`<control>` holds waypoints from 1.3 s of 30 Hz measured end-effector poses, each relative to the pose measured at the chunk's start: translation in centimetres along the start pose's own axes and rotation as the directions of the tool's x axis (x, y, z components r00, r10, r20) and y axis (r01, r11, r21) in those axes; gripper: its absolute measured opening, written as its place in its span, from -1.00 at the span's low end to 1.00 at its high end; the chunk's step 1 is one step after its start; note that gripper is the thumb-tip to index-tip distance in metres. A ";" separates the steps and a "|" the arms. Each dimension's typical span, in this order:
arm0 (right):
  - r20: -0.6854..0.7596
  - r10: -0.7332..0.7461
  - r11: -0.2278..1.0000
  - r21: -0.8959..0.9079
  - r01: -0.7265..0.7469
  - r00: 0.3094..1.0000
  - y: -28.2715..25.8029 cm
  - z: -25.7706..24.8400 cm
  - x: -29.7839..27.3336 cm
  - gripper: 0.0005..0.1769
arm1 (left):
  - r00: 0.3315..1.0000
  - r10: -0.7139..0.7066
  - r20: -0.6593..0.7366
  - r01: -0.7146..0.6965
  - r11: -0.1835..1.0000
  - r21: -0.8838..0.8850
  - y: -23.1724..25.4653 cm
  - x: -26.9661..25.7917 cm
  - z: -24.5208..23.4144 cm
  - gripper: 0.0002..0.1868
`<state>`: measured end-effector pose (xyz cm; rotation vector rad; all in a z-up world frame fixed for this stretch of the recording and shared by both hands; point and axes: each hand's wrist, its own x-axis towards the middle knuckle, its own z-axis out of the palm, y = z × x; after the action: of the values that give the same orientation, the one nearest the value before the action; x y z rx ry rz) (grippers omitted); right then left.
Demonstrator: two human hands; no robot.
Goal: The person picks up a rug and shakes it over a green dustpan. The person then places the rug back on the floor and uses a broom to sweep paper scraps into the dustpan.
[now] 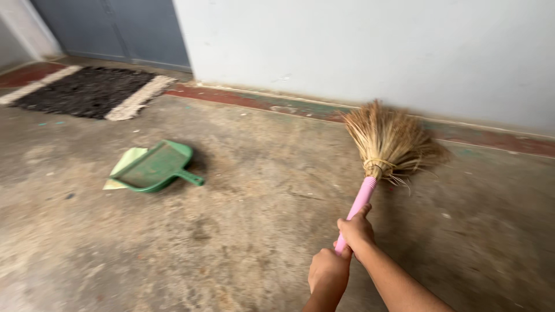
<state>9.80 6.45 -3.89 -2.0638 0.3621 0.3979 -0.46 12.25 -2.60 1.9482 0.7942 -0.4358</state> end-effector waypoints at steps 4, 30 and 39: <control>0.109 -0.066 0.988 -0.129 0.080 0.992 -1.7 6.3 -0.2 0.20 | 0.993 -0.083 -0.079 0.076 0.993 -0.086 -3.2 1.2 -4.1 -0.31; 0.041 -0.259 0.930 -0.261 0.260 0.965 0.8 13.7 -10.3 -0.33 | 0.953 0.134 -0.273 -0.162 0.983 -0.084 -20.2 2.2 -5.2 -0.30; -0.183 -0.273 0.851 -0.503 0.149 0.944 12.7 9.6 -4.0 -0.27 | 0.989 -0.018 -0.147 0.007 0.997 -0.075 -20.0 1.3 3.0 -0.24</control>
<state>-0.23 8.93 -16.58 -2.6291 0.1848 0.0920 -13.20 16.76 -17.71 1.9232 0.9052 -0.2680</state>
